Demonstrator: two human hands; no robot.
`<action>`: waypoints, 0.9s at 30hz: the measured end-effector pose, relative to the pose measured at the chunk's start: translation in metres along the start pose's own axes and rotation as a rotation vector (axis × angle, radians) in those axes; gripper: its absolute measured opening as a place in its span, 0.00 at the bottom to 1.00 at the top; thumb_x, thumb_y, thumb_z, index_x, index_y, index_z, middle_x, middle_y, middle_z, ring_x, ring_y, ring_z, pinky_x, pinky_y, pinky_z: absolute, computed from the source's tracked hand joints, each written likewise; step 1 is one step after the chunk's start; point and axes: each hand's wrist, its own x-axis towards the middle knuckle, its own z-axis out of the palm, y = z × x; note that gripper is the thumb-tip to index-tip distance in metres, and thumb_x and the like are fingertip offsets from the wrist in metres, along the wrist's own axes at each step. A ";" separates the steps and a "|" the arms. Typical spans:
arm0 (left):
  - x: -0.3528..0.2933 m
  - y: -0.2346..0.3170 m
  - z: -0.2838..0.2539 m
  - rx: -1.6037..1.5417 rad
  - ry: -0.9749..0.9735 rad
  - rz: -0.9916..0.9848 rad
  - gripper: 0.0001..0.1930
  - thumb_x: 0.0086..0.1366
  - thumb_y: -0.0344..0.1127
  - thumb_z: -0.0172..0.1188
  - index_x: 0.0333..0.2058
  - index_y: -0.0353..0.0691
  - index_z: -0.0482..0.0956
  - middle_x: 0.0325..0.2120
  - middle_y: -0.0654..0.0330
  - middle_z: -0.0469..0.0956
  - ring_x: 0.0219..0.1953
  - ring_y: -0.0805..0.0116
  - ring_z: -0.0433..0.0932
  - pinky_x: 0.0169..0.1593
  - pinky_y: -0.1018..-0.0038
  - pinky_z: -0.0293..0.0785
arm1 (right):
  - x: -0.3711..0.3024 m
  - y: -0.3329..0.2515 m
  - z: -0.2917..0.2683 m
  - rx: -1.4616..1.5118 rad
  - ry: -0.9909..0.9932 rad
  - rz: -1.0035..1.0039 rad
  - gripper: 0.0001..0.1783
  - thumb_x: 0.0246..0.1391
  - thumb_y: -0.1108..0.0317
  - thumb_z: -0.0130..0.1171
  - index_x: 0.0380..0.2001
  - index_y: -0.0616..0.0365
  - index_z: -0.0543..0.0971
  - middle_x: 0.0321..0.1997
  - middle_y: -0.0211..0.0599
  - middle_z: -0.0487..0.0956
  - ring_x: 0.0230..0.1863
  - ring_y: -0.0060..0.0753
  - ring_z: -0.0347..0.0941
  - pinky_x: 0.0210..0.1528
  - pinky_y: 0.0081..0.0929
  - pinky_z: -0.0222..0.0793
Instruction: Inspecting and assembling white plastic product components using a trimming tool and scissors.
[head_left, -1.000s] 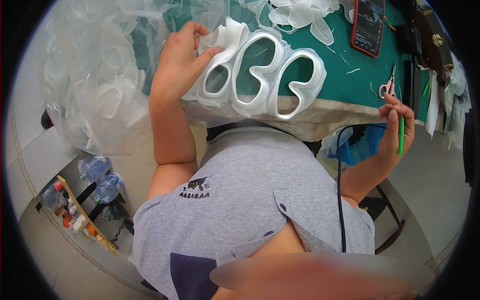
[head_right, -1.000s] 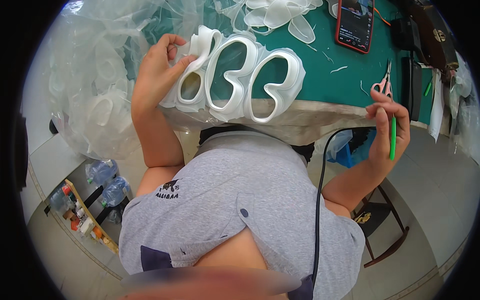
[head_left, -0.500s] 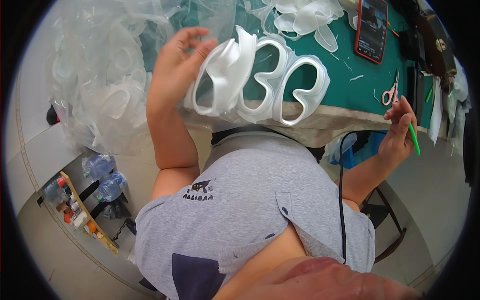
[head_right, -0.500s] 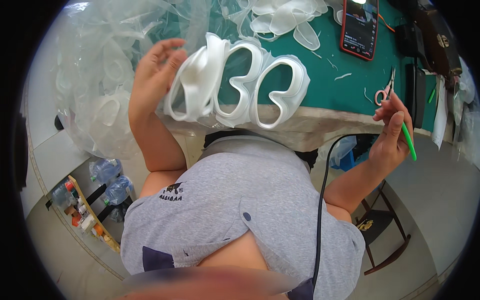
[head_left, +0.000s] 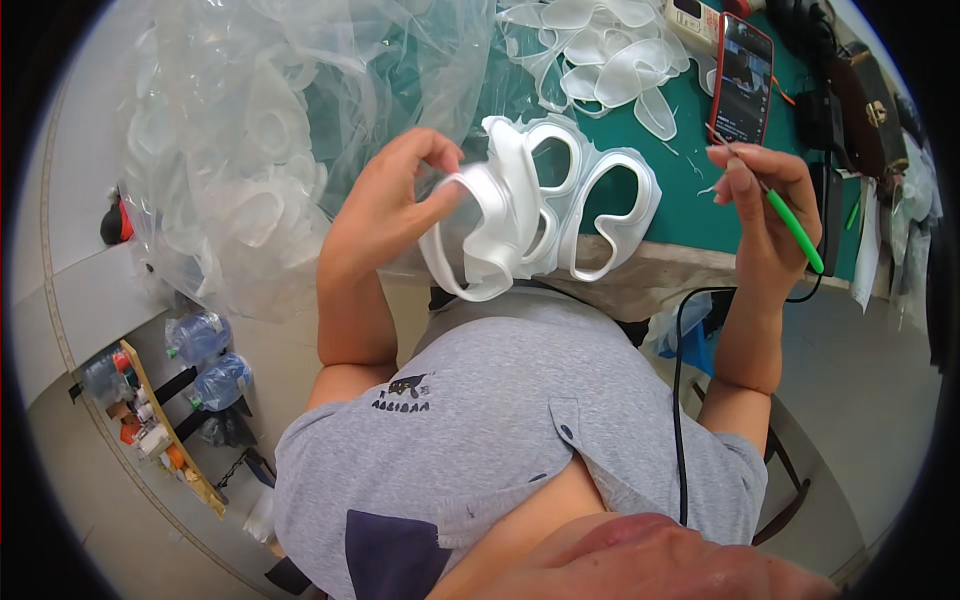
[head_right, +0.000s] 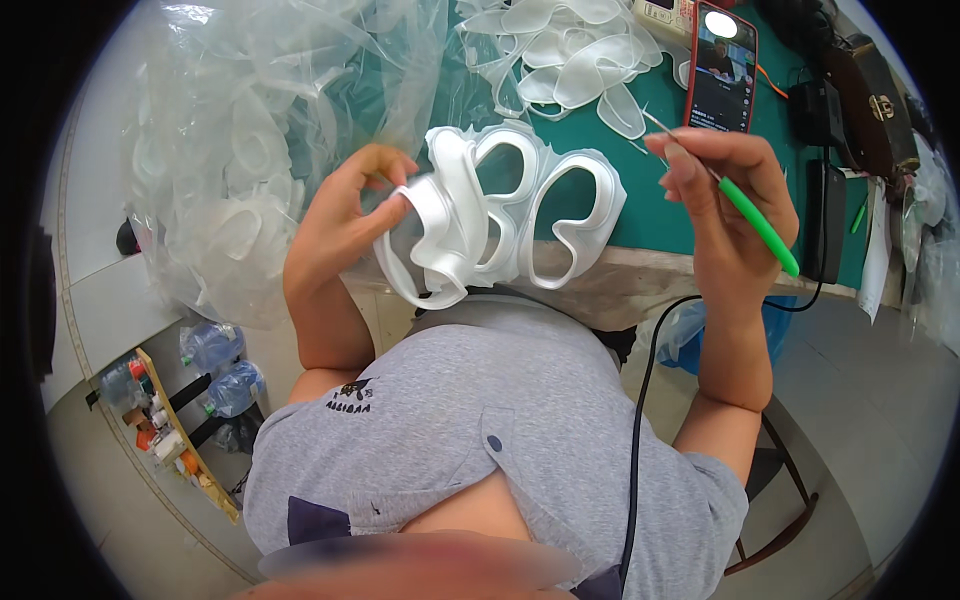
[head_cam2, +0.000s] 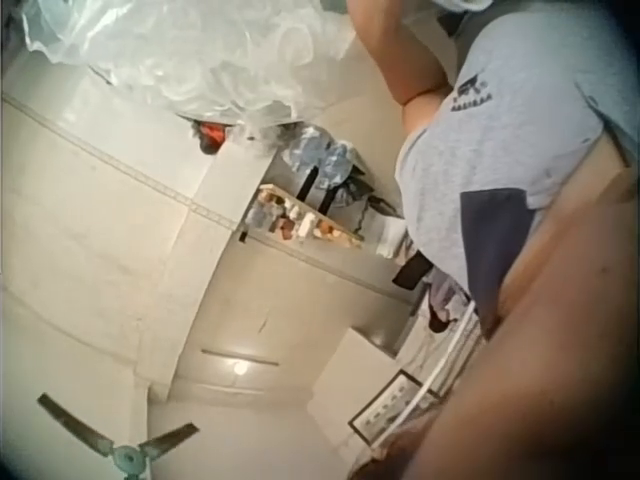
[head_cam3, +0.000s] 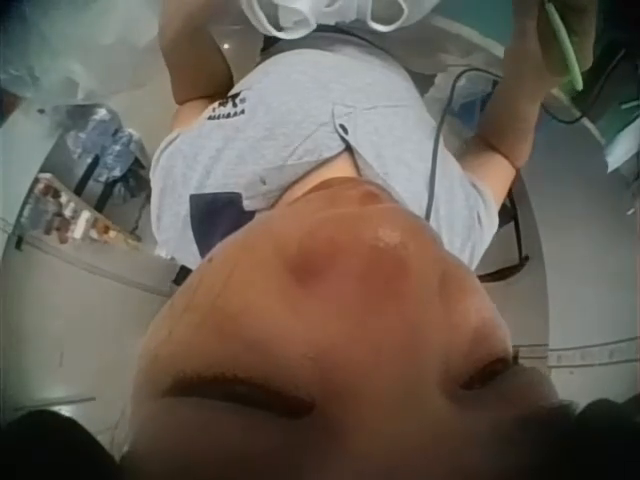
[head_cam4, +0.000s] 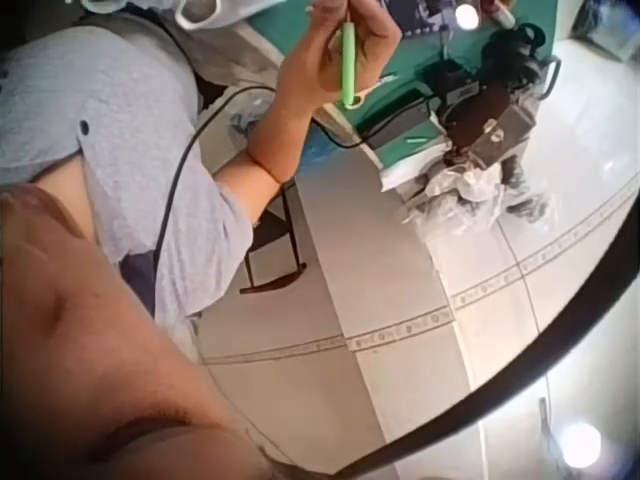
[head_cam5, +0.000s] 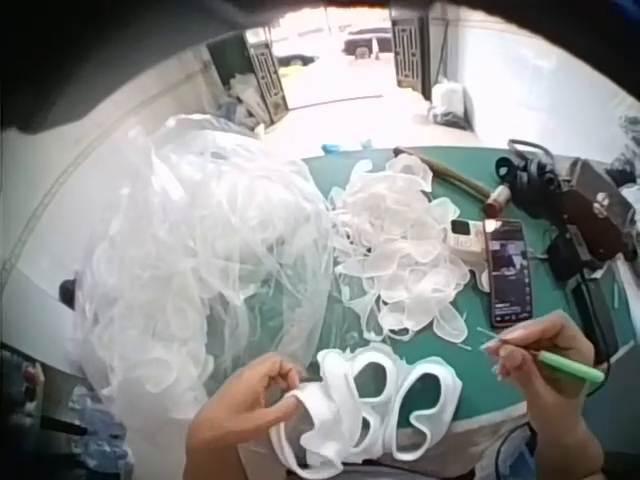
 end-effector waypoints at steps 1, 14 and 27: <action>-0.002 -0.002 0.005 -0.184 0.139 -0.001 0.11 0.56 0.33 0.61 0.35 0.36 0.70 0.35 0.60 0.73 0.41 0.69 0.72 0.46 0.72 0.69 | 0.004 -0.001 0.002 0.040 -0.002 -0.012 0.08 0.57 0.75 0.57 0.39 0.68 0.75 0.37 0.47 0.80 0.27 0.20 0.70 0.32 0.16 0.68; 0.002 0.042 0.038 -0.893 0.338 0.114 0.26 0.47 0.16 0.60 0.48 0.32 0.68 0.39 0.57 0.73 0.42 0.72 0.74 0.46 0.78 0.72 | 0.021 -0.007 0.073 -0.161 -0.395 -0.509 0.11 0.48 0.81 0.63 0.36 0.63 0.77 0.38 0.44 0.82 0.36 0.34 0.79 0.37 0.23 0.73; 0.001 0.034 0.041 -0.518 0.482 0.286 0.11 0.48 0.15 0.63 0.31 0.34 0.76 0.39 0.58 0.75 0.39 0.73 0.74 0.44 0.79 0.70 | 0.021 0.003 0.084 -0.278 -0.398 -0.570 0.10 0.45 0.82 0.63 0.34 0.63 0.78 0.37 0.43 0.80 0.34 0.36 0.78 0.35 0.24 0.73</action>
